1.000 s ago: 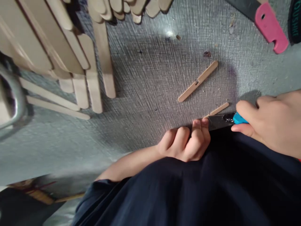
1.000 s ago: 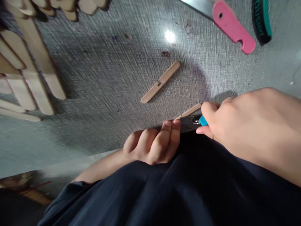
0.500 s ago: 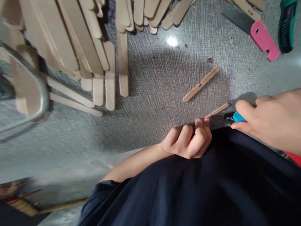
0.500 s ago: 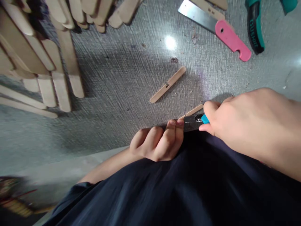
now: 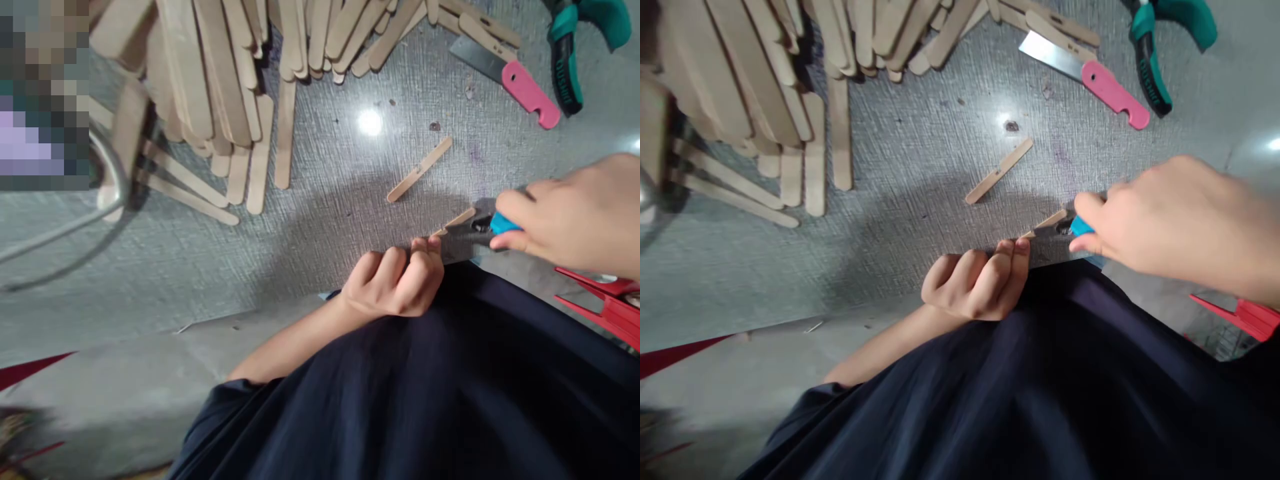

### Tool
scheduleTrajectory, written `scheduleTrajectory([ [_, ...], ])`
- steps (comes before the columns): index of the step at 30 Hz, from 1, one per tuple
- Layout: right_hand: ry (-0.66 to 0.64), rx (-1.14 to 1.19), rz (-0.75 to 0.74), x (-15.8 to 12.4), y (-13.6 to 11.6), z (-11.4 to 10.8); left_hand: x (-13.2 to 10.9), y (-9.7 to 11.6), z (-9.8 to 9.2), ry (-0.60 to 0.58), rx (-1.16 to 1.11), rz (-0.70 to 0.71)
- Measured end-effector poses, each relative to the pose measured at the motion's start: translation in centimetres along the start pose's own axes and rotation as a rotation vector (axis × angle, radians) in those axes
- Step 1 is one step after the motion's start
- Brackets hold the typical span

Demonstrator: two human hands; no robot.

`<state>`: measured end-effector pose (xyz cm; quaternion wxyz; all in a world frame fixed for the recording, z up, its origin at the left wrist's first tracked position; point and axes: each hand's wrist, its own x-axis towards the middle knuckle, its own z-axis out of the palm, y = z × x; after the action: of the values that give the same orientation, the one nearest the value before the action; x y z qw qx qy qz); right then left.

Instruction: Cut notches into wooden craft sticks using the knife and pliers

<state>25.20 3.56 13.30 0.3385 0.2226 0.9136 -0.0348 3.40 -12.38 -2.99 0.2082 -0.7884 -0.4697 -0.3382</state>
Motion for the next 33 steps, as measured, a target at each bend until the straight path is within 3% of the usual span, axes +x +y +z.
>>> scheduleTrajectory([
  [5,0.216,0.208,0.185,-1.0,0.3,2.8,-0.7,0.3,0.5,0.016,0.01,-0.024],
  [11,0.448,0.744,0.317,0.0,-4.2,7.0,-2.4,0.2,0.7,0.052,-0.116,-0.081],
  [18,0.565,0.693,0.41,2.1,-7.3,7.9,-1.9,-0.4,-0.6,-0.032,-0.292,-0.224],
  [23,0.592,0.759,0.441,1.4,-6.7,8.5,-2.2,-0.6,0.0,0.191,-0.439,-0.365],
  [25,0.624,0.784,0.432,0.7,-6.2,9.4,-2.6,-0.4,0.2,0.227,-0.452,-0.448],
  [28,0.66,0.788,0.381,-0.5,-5.2,10.8,-2.6,-0.3,-0.2,0.146,-0.39,-0.474],
  [33,0.594,0.745,0.297,-1.7,-3.8,11.3,-1.3,-1.1,-1.5,-0.053,-0.367,-0.465],
])
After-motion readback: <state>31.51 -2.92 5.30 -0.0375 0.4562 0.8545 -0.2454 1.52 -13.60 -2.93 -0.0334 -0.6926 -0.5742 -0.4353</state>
